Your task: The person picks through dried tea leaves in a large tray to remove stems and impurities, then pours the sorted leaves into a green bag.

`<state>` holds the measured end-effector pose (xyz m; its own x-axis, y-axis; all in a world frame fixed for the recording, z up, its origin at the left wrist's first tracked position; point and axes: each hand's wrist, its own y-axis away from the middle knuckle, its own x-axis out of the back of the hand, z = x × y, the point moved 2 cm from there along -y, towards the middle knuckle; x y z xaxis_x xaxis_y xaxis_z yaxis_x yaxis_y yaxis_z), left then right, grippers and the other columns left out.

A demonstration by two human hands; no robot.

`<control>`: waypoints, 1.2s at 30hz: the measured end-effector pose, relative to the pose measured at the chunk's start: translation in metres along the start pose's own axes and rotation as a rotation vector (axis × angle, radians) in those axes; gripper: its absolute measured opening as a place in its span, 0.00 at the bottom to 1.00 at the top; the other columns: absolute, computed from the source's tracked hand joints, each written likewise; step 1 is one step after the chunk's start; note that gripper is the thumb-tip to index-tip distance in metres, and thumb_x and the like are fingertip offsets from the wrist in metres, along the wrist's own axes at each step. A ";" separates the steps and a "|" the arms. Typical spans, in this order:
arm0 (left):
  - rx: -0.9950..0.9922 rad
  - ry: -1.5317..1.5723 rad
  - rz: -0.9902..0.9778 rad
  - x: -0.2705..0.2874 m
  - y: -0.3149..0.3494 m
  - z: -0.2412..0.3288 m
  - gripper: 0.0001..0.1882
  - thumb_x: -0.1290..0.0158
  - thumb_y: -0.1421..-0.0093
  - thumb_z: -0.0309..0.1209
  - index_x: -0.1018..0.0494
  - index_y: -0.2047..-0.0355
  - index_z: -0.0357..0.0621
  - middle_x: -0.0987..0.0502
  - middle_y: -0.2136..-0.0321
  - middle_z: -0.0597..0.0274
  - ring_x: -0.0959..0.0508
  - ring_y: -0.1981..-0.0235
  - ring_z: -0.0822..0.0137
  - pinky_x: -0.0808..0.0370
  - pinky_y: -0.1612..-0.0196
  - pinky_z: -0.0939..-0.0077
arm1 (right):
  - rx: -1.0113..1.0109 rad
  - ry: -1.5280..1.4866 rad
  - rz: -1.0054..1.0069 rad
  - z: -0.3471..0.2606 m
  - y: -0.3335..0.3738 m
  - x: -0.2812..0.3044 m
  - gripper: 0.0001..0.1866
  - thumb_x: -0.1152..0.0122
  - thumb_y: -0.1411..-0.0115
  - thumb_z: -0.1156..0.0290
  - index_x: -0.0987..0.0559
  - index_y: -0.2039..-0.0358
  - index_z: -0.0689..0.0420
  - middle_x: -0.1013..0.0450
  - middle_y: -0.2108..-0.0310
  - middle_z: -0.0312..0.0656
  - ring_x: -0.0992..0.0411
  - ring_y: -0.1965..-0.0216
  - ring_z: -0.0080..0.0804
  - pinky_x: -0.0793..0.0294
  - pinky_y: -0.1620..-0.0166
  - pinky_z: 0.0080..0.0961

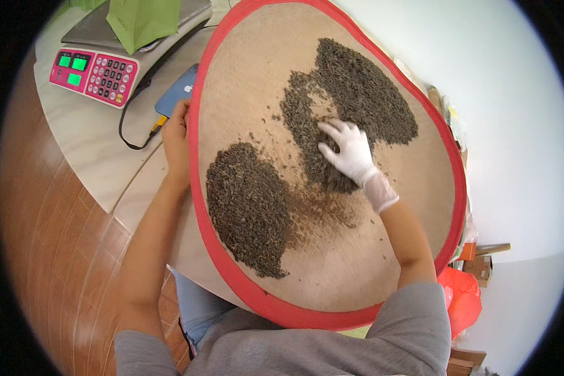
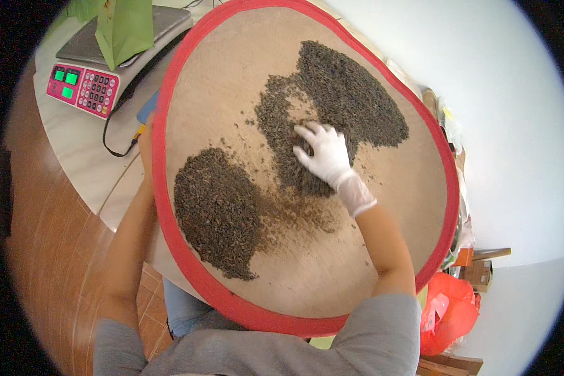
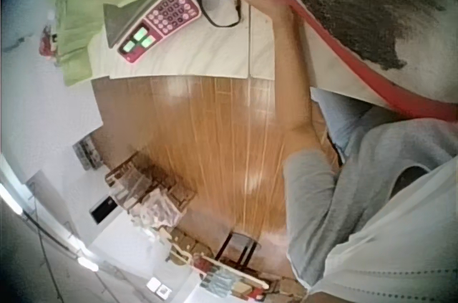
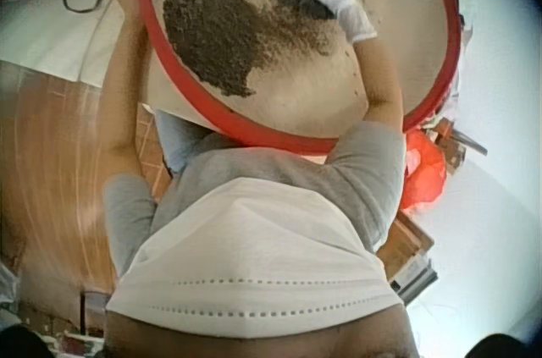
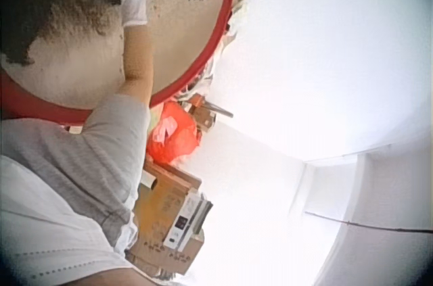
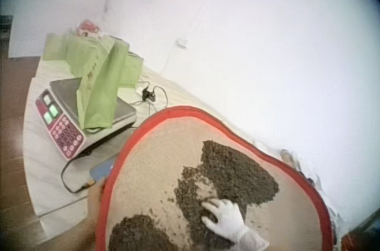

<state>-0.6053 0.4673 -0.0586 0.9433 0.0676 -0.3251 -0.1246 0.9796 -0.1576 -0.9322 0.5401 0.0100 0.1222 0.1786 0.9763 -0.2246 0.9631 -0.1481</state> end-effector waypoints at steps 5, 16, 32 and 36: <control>-0.231 -0.196 -0.012 -0.008 0.005 0.009 0.10 0.49 0.45 0.24 0.28 0.61 0.36 0.24 0.72 0.64 0.29 0.70 0.77 0.31 0.64 0.82 | -0.073 -0.184 0.045 0.003 0.039 0.012 0.25 0.46 0.40 0.54 0.29 0.44 0.48 0.33 0.45 0.48 0.35 0.44 0.49 0.38 0.42 0.45; -0.228 -0.272 -0.029 -0.002 0.000 0.002 0.12 0.48 0.44 0.25 0.29 0.58 0.36 0.24 0.67 0.66 0.28 0.67 0.77 0.31 0.61 0.82 | -0.298 -0.312 -0.028 0.012 -0.162 -0.063 0.37 0.58 0.40 0.42 0.37 0.41 0.59 0.40 0.42 0.57 0.43 0.39 0.54 0.42 0.38 0.41; -0.067 0.101 -0.120 0.008 -0.006 -0.013 0.15 0.53 0.38 0.27 0.30 0.53 0.35 0.24 0.62 0.64 0.26 0.64 0.75 0.29 0.60 0.81 | -0.370 -0.511 0.025 0.035 0.036 0.042 0.19 0.53 0.37 0.62 0.24 0.52 0.58 0.27 0.51 0.50 0.29 0.50 0.46 0.32 0.45 0.33; -0.102 0.131 -0.096 0.003 -0.011 -0.016 0.16 0.53 0.39 0.26 0.30 0.51 0.34 0.25 0.61 0.63 0.26 0.62 0.75 0.29 0.58 0.80 | -0.441 -0.224 0.074 0.116 -0.008 -0.005 0.28 0.47 0.40 0.49 0.30 0.43 0.49 0.35 0.44 0.57 0.34 0.45 0.52 0.35 0.42 0.34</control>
<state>-0.6066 0.4539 -0.0730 0.9049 -0.0566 -0.4217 -0.0732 0.9556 -0.2854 -1.0430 0.5081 0.0246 -0.0999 0.2488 0.9634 0.2109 0.9515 -0.2239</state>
